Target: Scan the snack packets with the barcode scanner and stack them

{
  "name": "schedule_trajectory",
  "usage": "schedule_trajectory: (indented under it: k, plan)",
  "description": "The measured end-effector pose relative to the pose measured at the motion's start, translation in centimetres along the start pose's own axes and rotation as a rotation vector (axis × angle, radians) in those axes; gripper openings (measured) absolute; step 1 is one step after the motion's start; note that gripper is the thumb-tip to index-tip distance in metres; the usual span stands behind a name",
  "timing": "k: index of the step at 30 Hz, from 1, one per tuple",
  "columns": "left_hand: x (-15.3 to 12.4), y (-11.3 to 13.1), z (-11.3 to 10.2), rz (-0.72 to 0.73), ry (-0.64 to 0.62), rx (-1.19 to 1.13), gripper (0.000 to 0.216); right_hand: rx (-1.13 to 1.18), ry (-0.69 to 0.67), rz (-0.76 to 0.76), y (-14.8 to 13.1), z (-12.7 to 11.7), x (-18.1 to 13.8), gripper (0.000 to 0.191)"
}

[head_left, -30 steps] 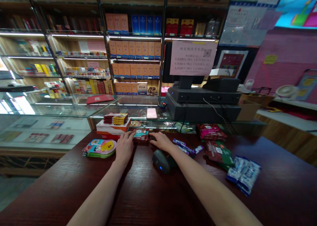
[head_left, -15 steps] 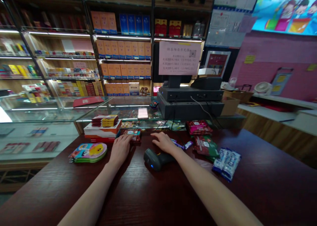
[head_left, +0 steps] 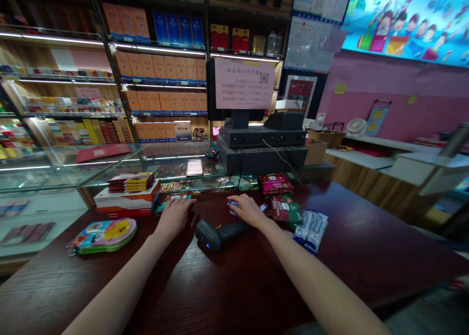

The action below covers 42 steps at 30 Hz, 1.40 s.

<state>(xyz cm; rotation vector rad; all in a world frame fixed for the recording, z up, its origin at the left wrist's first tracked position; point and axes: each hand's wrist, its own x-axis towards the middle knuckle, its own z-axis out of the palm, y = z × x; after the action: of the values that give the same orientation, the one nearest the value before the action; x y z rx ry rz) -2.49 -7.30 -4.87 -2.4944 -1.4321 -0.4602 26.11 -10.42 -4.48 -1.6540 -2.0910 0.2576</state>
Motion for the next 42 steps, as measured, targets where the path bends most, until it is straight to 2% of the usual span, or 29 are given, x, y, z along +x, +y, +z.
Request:
schedule_trajectory:
  k: [3,10,21,26,34,42]
  plan:
    - [1.2,0.9,-0.1,0.029,-0.006,-0.009,0.051,0.013,0.027,0.009,1.1,-0.8,-0.8,0.036]
    - [4.7,3.4,-0.5,0.131,-0.117,-0.066,0.047,-0.02,0.076,0.062,4.1,-2.6,-2.6,0.035]
    - [8.6,9.9,-1.1,0.28,-0.148,-0.124,0.036,-0.115,0.13,0.157,8.4,-5.8,-5.7,0.034]
    - [9.7,13.0,-1.1,0.311,-0.173,-0.173,0.038,-0.15,0.121,0.261,9.7,-6.8,-7.0,0.033]
    - [10.6,18.0,-1.3,0.321,-0.295,-0.238,0.046,-0.164,0.159,0.341,12.0,-7.4,-8.7,0.031]
    - [11.3,22.2,0.6,0.271,-0.339,-0.288,0.049,-0.214,0.175,0.447,13.3,-7.8,-10.1,0.033]
